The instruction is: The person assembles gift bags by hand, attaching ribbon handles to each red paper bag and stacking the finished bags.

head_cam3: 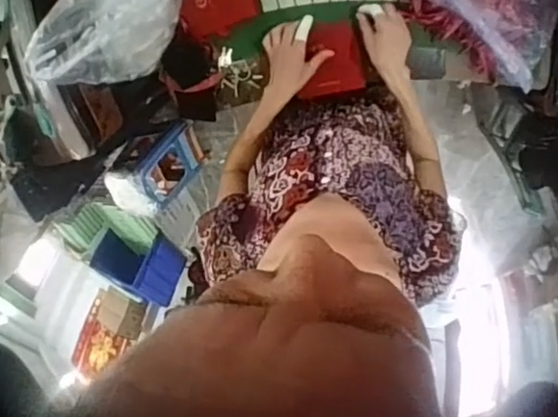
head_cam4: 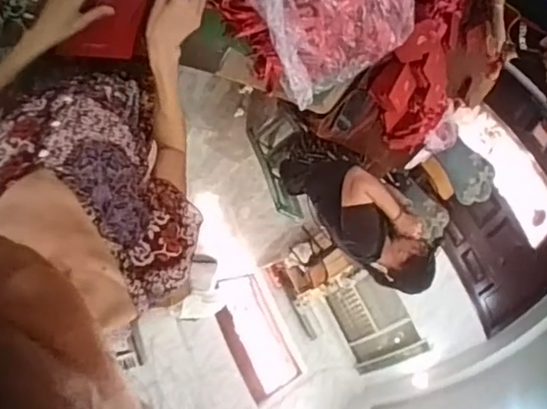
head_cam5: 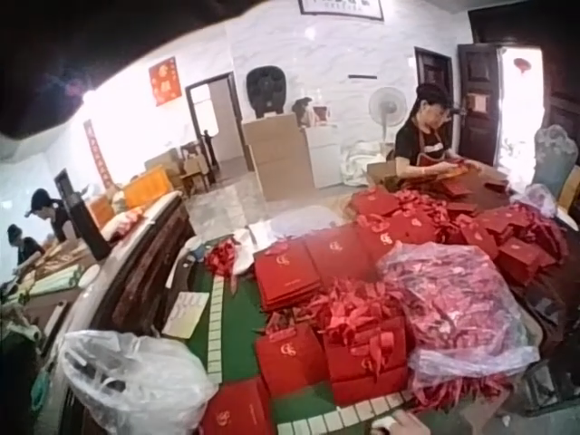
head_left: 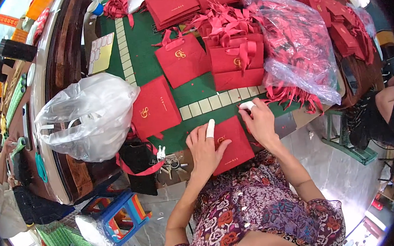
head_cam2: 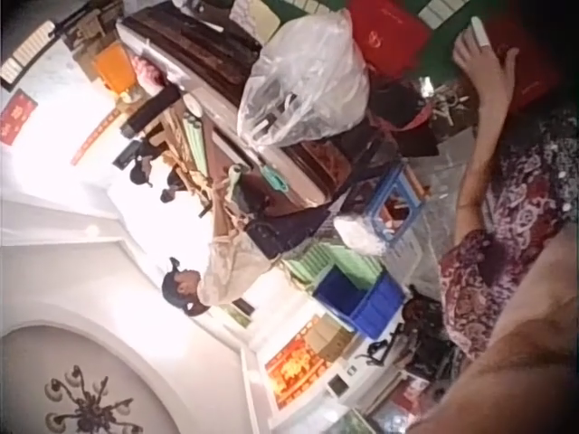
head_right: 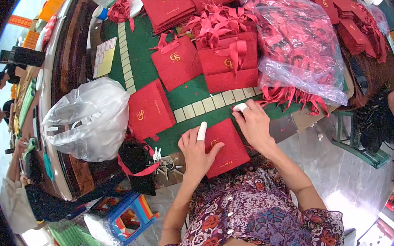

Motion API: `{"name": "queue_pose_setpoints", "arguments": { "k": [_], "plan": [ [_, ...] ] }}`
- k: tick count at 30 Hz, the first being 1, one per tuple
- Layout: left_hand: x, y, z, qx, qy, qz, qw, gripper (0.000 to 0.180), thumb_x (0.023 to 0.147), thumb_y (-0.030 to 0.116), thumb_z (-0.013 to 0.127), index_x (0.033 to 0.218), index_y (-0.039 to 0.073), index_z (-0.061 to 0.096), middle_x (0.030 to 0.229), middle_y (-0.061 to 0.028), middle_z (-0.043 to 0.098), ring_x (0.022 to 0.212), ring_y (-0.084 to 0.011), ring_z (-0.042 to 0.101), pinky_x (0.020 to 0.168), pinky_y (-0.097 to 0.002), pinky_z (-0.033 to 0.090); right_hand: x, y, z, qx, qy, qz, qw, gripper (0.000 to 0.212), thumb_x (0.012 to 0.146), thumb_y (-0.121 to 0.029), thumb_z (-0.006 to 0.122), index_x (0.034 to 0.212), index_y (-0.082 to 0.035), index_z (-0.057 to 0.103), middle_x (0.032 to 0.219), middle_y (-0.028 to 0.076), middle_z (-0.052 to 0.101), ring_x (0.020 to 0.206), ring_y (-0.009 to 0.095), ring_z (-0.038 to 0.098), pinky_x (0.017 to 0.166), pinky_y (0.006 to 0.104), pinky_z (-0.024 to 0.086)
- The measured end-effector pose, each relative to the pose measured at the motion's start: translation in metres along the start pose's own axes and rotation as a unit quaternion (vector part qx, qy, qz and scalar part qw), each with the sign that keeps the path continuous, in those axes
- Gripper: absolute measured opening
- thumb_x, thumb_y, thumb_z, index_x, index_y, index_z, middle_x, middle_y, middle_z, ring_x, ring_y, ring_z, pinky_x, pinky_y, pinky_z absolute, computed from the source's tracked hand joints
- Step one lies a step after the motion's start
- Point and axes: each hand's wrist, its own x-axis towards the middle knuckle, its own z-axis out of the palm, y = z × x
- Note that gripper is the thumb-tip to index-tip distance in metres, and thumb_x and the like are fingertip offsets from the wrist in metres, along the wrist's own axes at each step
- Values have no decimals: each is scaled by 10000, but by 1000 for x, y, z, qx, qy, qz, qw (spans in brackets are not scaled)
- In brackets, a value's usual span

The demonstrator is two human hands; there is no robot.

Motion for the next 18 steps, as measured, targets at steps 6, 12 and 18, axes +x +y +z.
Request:
{"name": "queue_pose_setpoints", "arguments": {
  "k": [6, 12, 18],
  "plan": [
    [5, -3, -3, -2, -25, -19, 1000, 612, 728, 311, 824, 1230, 40, 601, 1141, -129, 564, 1105, -331, 488, 936, -464, 351, -3, -10, -17, 67, -10, -27, 997, 141, 823, -44, 731, 959, -46, 696, 871, 106, 646, 763, 249, 623, 642, 337, 495],
    [15, 7, -14, -17, -59, -40, 997, 515, 690, 233, 842, 1135, 71, 639, 1059, -105, 581, 1040, -316, 510, 879, -434, 363, -20, -32, -26, 180, -136, 79, 971, 170, 840, -74, 732, 1006, -58, 702, 889, 105, 680, 739, 232, 646, 629, 332, 507],
    [18, 8, -16, -52, -63, -35, 996, 452, 712, 180, 822, 1136, 117, 678, 917, -90, 602, 897, -288, 546, 830, -401, 367, -19, -31, -19, 140, -108, 31, 984, 162, 797, -88, 746, 951, -48, 719, 827, 122, 659, 689, 250, 630, 627, 348, 507]
  ]
}}
